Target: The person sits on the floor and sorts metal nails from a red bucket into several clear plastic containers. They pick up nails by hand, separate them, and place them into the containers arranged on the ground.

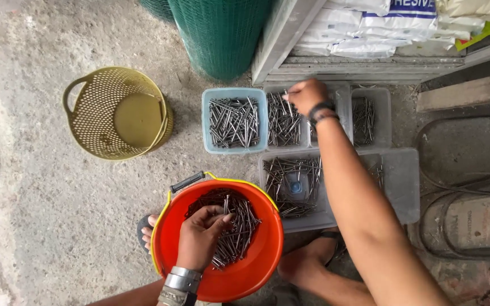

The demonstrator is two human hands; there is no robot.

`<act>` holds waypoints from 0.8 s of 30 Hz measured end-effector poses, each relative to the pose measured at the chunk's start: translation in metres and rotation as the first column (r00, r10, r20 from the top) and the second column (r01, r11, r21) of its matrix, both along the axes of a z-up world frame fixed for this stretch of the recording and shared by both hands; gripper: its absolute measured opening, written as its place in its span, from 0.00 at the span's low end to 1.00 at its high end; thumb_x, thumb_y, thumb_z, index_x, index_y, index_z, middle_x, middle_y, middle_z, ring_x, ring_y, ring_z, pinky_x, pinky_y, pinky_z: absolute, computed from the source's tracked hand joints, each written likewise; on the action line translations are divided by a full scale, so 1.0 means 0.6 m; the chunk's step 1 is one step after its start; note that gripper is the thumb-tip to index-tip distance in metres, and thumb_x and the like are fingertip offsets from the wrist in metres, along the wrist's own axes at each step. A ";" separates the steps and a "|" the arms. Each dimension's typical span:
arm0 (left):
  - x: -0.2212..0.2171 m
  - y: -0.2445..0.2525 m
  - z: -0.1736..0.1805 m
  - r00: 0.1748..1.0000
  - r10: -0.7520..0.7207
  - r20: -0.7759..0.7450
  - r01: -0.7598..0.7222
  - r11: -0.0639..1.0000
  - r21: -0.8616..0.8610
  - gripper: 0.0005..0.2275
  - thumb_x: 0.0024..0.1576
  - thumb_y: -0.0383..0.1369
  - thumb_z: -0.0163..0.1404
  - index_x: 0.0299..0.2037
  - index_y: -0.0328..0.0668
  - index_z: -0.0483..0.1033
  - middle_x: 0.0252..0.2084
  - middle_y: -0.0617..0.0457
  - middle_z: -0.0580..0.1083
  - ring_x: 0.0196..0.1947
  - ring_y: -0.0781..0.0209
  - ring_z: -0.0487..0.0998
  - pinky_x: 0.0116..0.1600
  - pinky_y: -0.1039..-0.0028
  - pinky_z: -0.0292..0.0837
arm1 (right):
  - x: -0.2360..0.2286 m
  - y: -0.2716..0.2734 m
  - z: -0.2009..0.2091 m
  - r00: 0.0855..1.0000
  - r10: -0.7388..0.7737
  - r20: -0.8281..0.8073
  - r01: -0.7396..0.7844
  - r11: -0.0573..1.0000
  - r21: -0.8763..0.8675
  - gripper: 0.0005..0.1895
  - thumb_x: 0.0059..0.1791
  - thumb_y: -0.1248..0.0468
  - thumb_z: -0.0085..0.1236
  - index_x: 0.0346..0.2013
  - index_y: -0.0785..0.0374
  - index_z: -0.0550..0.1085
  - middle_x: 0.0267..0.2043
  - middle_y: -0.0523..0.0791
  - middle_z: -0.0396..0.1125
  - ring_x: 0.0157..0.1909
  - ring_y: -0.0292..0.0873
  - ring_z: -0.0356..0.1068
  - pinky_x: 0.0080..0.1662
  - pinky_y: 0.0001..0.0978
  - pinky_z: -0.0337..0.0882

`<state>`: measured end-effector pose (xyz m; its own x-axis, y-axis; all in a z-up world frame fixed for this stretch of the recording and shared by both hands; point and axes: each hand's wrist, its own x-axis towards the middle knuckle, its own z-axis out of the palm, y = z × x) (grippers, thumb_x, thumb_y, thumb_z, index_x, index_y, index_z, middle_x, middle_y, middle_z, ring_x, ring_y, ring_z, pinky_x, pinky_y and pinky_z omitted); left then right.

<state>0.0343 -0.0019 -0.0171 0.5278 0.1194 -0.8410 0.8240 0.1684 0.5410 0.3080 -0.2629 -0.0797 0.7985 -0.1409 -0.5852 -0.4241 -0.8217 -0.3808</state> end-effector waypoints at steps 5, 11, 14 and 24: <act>-0.004 0.004 0.006 0.998 0.047 0.034 -0.043 0.993 -0.106 0.06 0.55 0.23 0.59 0.42 0.30 0.83 0.35 0.42 0.84 0.33 0.53 0.84 0.42 0.67 0.84 | -0.082 0.045 0.064 0.990 0.036 0.134 -0.060 0.982 0.181 0.12 0.51 0.53 0.62 0.46 0.51 0.81 0.28 0.39 0.76 0.25 0.34 0.70 0.34 0.28 0.73; -0.016 0.004 0.024 0.976 0.124 0.179 -0.099 0.985 -0.143 0.07 0.55 0.26 0.60 0.41 0.32 0.86 0.29 0.46 0.82 0.27 0.62 0.77 0.34 0.75 0.72 | -0.180 0.092 0.153 0.914 0.125 0.386 -0.225 0.948 0.227 0.26 0.48 0.39 0.51 0.45 0.53 0.80 0.35 0.40 0.74 0.34 0.37 0.73 0.36 0.28 0.70; -0.026 -0.007 0.032 0.961 0.215 0.175 -0.182 0.966 -0.184 0.08 0.53 0.26 0.63 0.40 0.29 0.85 0.25 0.45 0.78 0.21 0.62 0.73 0.29 0.77 0.69 | -0.300 0.138 0.210 0.984 0.129 0.120 -0.172 0.853 0.493 0.23 0.49 0.46 0.50 0.44 0.60 0.79 0.31 0.46 0.74 0.29 0.40 0.74 0.33 0.28 0.74; -0.042 -0.012 0.059 0.945 0.027 0.326 -0.019 0.999 -0.027 0.17 0.51 0.32 0.67 0.49 0.33 0.84 0.42 0.36 0.82 0.40 0.55 0.81 0.43 0.68 0.80 | -0.308 0.093 0.182 0.922 -0.362 0.139 0.195 0.743 0.641 0.13 0.50 0.55 0.67 0.28 0.61 0.80 0.20 0.46 0.69 0.20 0.37 0.68 0.26 0.24 0.69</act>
<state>0.0092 -0.0088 0.0183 0.7711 0.1171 -0.6259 0.5987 0.2011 0.7753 0.1230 -0.2068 0.0296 0.9048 -0.0642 -0.4210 -0.4234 -0.2422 -0.8730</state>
